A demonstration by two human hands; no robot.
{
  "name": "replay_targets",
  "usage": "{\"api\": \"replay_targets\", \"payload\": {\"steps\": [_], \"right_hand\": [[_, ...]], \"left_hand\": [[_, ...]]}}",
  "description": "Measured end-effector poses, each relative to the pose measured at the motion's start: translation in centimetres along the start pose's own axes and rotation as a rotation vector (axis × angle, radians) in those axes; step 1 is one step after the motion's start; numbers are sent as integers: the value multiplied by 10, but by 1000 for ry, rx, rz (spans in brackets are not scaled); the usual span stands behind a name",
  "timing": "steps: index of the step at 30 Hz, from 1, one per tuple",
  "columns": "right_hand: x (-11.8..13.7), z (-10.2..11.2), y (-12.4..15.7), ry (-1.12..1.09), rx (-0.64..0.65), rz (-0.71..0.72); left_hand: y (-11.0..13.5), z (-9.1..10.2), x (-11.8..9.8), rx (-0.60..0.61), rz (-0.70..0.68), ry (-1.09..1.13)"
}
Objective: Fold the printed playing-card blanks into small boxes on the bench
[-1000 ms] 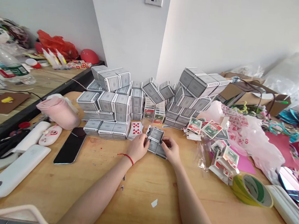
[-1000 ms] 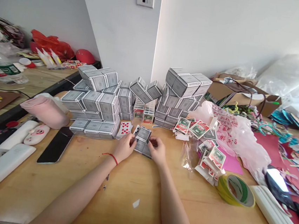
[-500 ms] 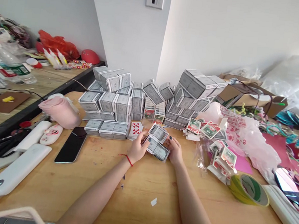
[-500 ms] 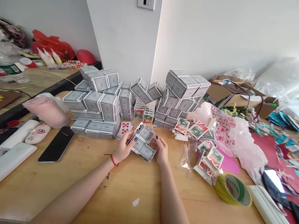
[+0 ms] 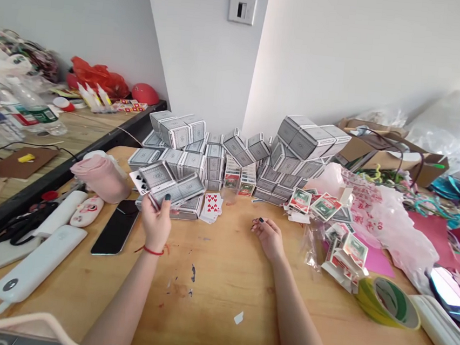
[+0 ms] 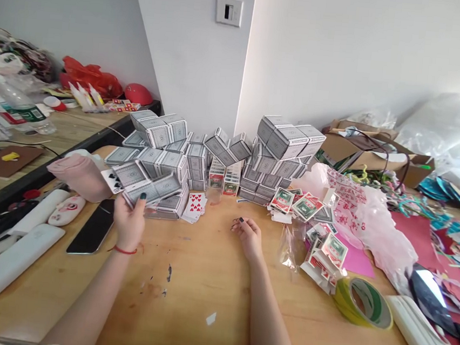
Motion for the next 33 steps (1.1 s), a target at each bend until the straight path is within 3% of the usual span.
{"api": "replay_targets", "payload": {"steps": [2, 4, 7, 9, 14, 18, 22, 27, 33], "right_hand": [[0, 3, 0, 1, -15, 4], [1, 6, 1, 19, -35, 6], [1, 9, 0, 59, -60, 3], [0, 10, 0, 70, -68, 2], [0, 11, 1, 41, -72, 6], [1, 9, 1, -37, -59, 7], [2, 8, 1, -20, -64, -5], [0, 10, 4, -6, -88, -26], [-1, 10, 3, 44, -91, -31]], "left_hand": [[1, 23, 10, -50, 60, -201], [2, 30, 22, 23, 165, -280], [9, 27, 40, 132, 387, -97], [16, 17, 39, 192, 469, 60], [35, 10, 24, 43, 455, 210], [35, 12, 27, -82, 415, 212], [26, 13, 45, 10, 531, 64], [20, 29, 44, -8, 495, 32], [35, 45, 49, -25, 577, -79]]}}
Point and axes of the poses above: each hand's wrist, its own y-axis away from the middle knuckle, its own z-axis out of the back of the hand, x = y × z, the point moved 9 cm from there along -y, towards the middle knuckle, and after that the axes turned 9 degrees about x, right-handed, at the moved point
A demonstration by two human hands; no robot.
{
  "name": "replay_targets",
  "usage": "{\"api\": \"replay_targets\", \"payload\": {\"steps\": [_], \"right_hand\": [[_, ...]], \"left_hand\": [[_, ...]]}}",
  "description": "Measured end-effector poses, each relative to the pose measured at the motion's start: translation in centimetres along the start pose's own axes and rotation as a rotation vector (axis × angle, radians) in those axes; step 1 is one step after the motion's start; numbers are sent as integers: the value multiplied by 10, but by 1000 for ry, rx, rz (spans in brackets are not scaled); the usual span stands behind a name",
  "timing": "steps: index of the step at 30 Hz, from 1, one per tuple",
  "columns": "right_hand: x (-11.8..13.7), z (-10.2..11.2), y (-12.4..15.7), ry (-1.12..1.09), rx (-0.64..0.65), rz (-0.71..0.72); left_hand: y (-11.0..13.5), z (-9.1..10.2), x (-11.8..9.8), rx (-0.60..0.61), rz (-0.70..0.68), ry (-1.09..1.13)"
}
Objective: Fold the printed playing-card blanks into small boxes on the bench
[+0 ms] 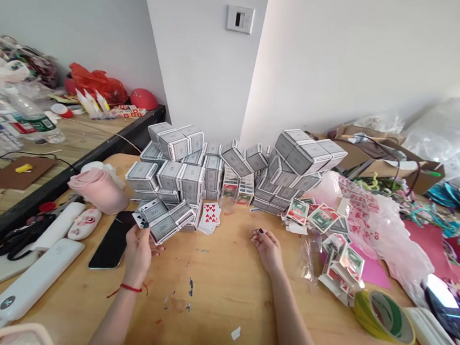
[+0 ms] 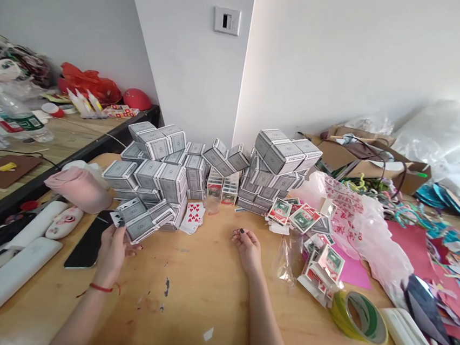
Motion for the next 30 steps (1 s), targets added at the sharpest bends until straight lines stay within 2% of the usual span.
{"api": "replay_targets", "payload": {"steps": [4, 6, 7, 11, 13, 15, 17, 21, 25, 27, 30], "right_hand": [[-2, -6, -1, 62, 38, -39], [-4, -9, -1, 98, 69, -66], [-5, -10, -1, 120, 82, -76], [-6, -12, -2, 251, 70, -92], [-6, -15, -4, 321, 46, -95], [-6, -20, -7, 378, 38, -97], [-7, -25, -11, 426, 39, -99], [-12, -30, -15, 489, 45, -101], [-16, -37, -14, 614, 60, -59], [-13, -50, -12, 731, 62, 9], [-6, -91, -11, 915, 153, 204]], "left_hand": [[17, 24, 7, -178, -66, -116], [24, 18, 10, -101, -118, -167], [28, 7, 12, -6, -146, -195], [49, -51, 24, 456, -172, -355], [61, -71, 22, 567, -269, -480], [67, -81, 19, 619, -350, -567], [66, -84, 15, 628, -400, -624], [51, -71, 5, 567, -414, -637], [43, -65, -1, 570, -406, -653], [46, -66, -2, 588, -407, -656], [65, -80, 2, 721, -424, -642]]}}
Point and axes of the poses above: each hand's wrist, its own y-axis away from the middle knuckle, its own z-axis out of the back of the hand, x = y × z, the point moved 9 cm from there along -y, towards the middle knuckle, and after that the axes turned 9 degrees about x, right-handed, at the moved point
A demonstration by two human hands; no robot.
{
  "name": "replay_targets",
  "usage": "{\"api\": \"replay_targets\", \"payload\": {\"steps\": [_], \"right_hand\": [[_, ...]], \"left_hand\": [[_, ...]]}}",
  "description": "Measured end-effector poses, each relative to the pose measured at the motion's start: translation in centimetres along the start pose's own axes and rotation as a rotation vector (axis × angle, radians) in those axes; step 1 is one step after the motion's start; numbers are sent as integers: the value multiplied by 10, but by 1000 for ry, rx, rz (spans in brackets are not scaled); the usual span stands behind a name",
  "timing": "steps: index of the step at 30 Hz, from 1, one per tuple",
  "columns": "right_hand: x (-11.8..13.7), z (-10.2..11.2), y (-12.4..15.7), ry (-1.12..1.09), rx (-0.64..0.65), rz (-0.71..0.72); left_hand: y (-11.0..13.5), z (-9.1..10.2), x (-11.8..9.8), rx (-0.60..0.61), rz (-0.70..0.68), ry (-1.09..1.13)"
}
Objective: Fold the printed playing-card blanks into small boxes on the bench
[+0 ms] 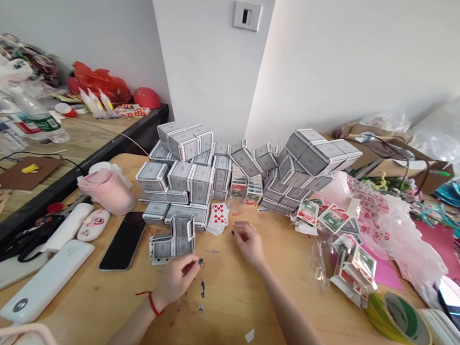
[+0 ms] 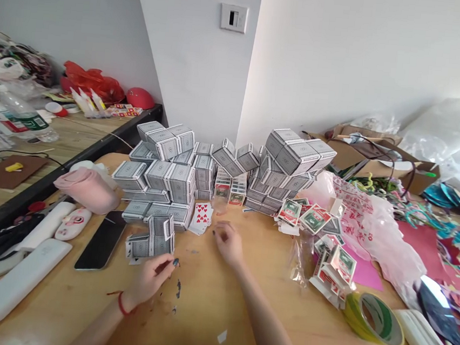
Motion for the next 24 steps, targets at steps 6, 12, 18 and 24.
{"api": "replay_targets", "payload": {"steps": [6, 12, 18, 24], "right_hand": [[26, -47, -18, 320, 132, 94], [21, -39, 8, 357, 82, 209], [-19, 39, 38, 57, -394, -41], [-41, 68, 40, -278, -552, -89]], "left_hand": [[-2, -47, -31, 257, -169, -72], [-12, -55, -41, 259, -252, -120], [-30, -46, -58, -54, -334, -258], [-76, -43, -45, -335, -275, -482]]}}
Point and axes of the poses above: each hand's wrist, its own y-axis away from the middle knuckle, its own z-axis out of the back of the hand, x = y × z, the point moved 9 cm from there along -y, towards the middle knuckle, and after that the axes turned 9 degrees about x, right-handed, at the moved point
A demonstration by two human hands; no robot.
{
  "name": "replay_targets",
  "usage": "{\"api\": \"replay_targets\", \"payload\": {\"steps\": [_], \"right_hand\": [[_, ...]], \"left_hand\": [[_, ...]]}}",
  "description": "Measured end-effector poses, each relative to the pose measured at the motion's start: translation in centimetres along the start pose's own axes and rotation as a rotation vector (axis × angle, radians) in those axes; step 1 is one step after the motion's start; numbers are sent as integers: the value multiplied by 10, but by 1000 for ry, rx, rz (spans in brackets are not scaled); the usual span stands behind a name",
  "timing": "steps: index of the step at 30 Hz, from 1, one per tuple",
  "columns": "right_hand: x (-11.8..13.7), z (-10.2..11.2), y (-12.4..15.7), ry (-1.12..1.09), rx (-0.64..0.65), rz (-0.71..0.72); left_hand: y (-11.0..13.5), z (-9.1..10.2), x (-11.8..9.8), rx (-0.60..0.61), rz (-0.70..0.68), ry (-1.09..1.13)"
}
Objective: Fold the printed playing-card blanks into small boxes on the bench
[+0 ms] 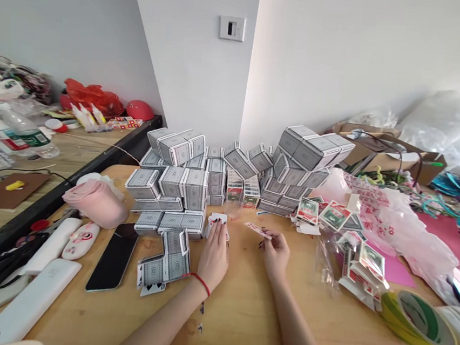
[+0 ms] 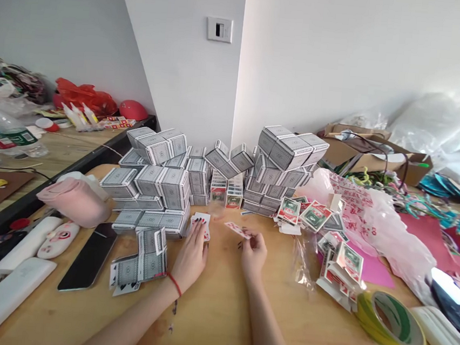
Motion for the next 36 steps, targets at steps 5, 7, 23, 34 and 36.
{"api": "replay_targets", "payload": {"steps": [5, 7, 23, 34, 36], "right_hand": [[1, -3, -3, 13, -9, 47], [-8, -8, -5, -52, 31, -29], [-20, -48, 0, -512, 384, -323], [-16, -48, -6, -454, 417, -246], [-12, -49, -6, -450, 429, -224]], "left_hand": [[-6, -18, 22, -20, 82, -97], [-5, -17, 19, -33, 65, -108], [-17, 23, -36, -296, -32, 363], [-9, 6, -13, -377, 14, 557], [-8, 3, -1, -384, 119, 610]]}}
Point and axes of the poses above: each hand's wrist, its own y-axis away from the middle knuckle, its own z-axis out of the back of the hand, x = y × z, the point moved 9 cm from there along -y, towards the middle knuckle, and after that the axes turned 9 degrees about x, right-handed, at the moved point
